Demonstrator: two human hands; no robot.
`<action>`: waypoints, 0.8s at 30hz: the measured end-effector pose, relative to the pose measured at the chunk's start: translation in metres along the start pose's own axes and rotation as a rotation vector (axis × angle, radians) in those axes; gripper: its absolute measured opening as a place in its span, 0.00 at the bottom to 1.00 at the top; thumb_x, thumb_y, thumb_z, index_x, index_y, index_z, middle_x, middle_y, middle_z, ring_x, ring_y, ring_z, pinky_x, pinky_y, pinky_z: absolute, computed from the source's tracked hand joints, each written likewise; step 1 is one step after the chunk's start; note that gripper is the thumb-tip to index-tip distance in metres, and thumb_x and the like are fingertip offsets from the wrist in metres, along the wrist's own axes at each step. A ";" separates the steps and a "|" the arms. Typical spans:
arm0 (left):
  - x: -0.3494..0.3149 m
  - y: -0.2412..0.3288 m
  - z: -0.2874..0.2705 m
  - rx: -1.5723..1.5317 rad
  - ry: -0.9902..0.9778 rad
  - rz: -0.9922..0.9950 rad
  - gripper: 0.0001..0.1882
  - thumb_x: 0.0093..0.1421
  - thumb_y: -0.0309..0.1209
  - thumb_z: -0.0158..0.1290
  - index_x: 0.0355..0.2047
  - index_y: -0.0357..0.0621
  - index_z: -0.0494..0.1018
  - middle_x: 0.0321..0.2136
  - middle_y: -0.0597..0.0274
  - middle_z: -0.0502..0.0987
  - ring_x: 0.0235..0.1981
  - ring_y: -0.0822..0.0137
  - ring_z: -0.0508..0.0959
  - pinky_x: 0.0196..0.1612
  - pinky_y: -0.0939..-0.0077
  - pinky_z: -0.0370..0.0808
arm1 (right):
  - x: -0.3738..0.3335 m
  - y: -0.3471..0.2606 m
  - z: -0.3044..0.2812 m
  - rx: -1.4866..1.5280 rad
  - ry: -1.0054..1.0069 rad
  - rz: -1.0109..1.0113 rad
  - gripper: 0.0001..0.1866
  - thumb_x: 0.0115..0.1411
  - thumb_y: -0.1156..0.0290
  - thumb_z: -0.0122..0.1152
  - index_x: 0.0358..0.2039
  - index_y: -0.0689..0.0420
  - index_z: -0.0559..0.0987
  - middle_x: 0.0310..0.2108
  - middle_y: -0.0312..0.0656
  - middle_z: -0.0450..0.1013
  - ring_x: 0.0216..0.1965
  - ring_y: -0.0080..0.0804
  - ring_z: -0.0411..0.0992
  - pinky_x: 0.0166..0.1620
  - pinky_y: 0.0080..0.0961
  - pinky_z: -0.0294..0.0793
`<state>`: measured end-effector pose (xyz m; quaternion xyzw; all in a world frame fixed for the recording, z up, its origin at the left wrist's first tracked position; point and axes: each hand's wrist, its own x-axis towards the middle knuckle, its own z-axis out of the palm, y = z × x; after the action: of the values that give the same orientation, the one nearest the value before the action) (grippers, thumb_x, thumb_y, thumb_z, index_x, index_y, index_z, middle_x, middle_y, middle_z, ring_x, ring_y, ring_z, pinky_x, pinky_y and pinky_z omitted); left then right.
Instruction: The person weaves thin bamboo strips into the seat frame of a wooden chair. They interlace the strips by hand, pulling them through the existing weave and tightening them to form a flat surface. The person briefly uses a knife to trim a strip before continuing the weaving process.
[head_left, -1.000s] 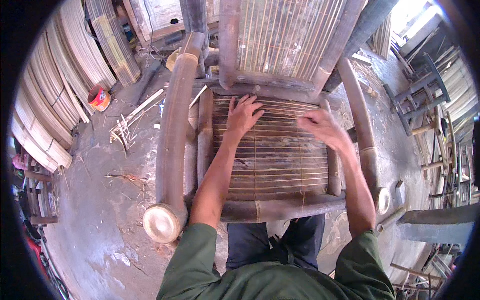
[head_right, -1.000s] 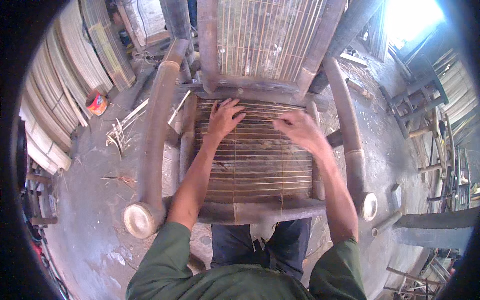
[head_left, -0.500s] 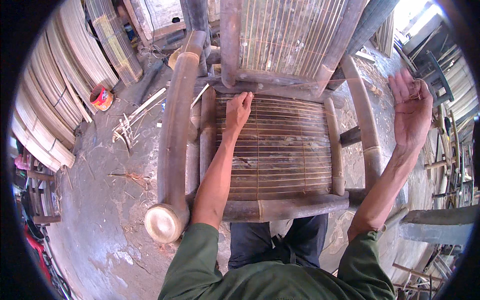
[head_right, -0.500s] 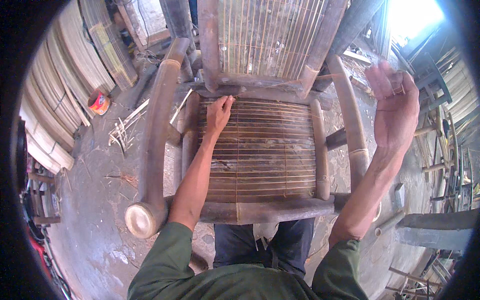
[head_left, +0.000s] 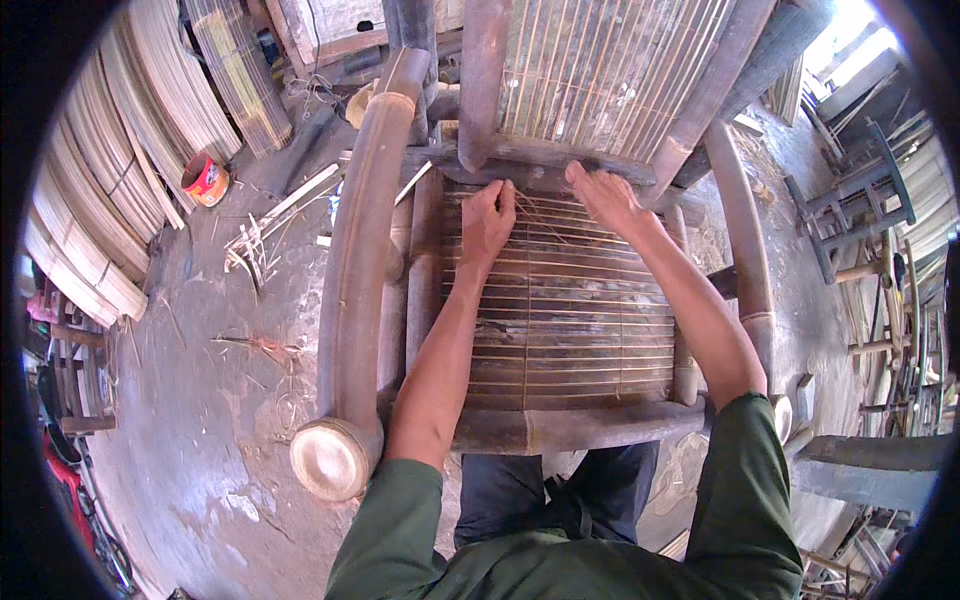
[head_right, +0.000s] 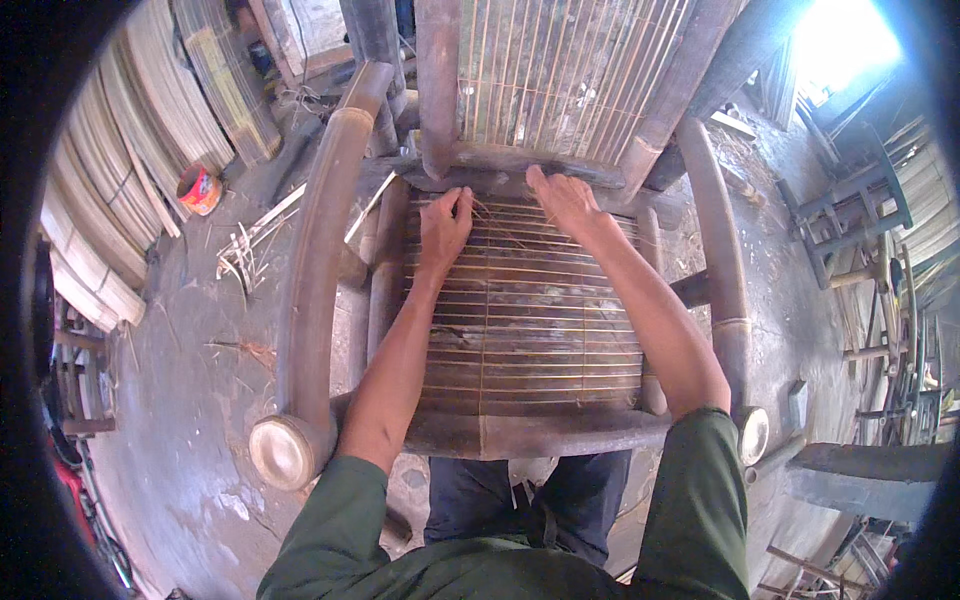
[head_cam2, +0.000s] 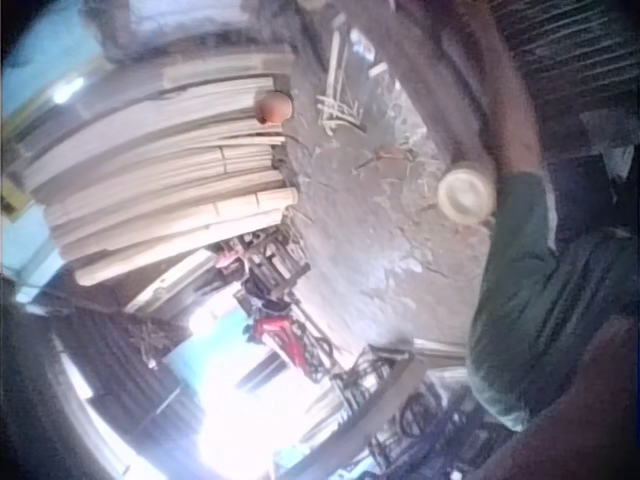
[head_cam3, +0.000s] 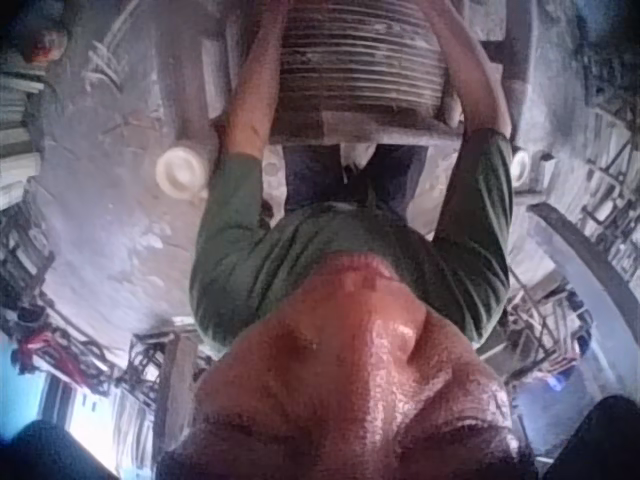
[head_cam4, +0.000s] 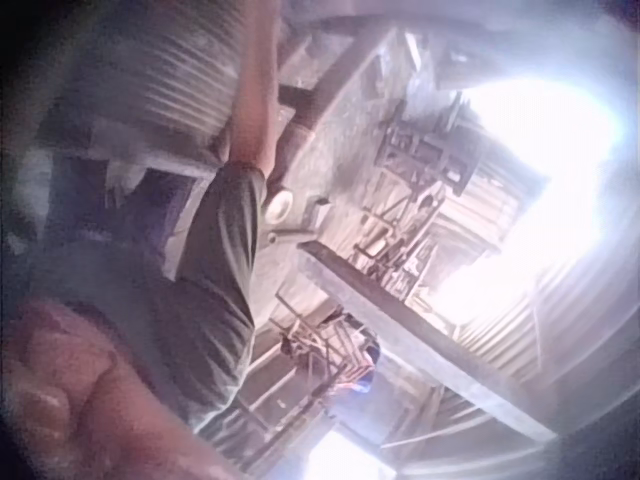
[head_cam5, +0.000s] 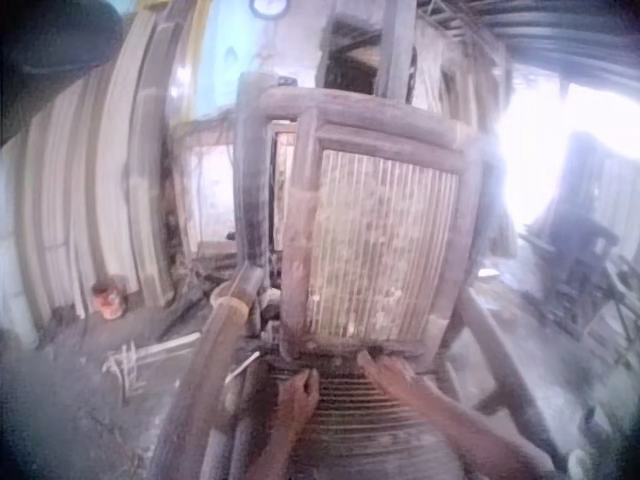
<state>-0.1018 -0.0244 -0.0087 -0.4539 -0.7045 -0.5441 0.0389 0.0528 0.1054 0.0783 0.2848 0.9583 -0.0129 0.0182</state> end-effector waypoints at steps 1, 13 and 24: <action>-0.001 -0.001 -0.004 0.029 0.029 0.004 0.08 0.56 0.29 0.57 0.23 0.39 0.74 0.21 0.52 0.78 0.24 0.53 0.78 0.30 0.62 0.72 | 0.006 -0.007 0.000 0.051 -0.028 -0.006 0.06 0.61 0.73 0.46 0.35 0.58 0.72 0.30 0.56 0.74 0.35 0.57 0.74 0.37 0.48 0.72; -0.001 -0.005 -0.003 0.131 0.167 0.115 0.09 0.58 0.31 0.54 0.23 0.39 0.75 0.20 0.50 0.77 0.22 0.50 0.78 0.26 0.62 0.74 | 0.021 -0.003 0.042 0.090 0.219 -0.171 0.15 0.59 0.75 0.47 0.46 0.55 0.73 0.39 0.54 0.73 0.42 0.52 0.74 0.45 0.41 0.75; -0.003 -0.020 -0.001 0.143 0.034 0.072 0.10 0.58 0.31 0.54 0.23 0.39 0.74 0.20 0.50 0.76 0.24 0.51 0.77 0.27 0.60 0.73 | -0.048 -0.079 0.031 0.195 0.314 -0.205 0.32 0.49 0.87 0.48 0.59 0.66 0.62 0.55 0.63 0.64 0.62 0.56 0.56 0.64 0.40 0.58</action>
<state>-0.1143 -0.0265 -0.0250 -0.4660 -0.7239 -0.4983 0.1026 0.0506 0.0115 0.0506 0.1847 0.9676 -0.0626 -0.1604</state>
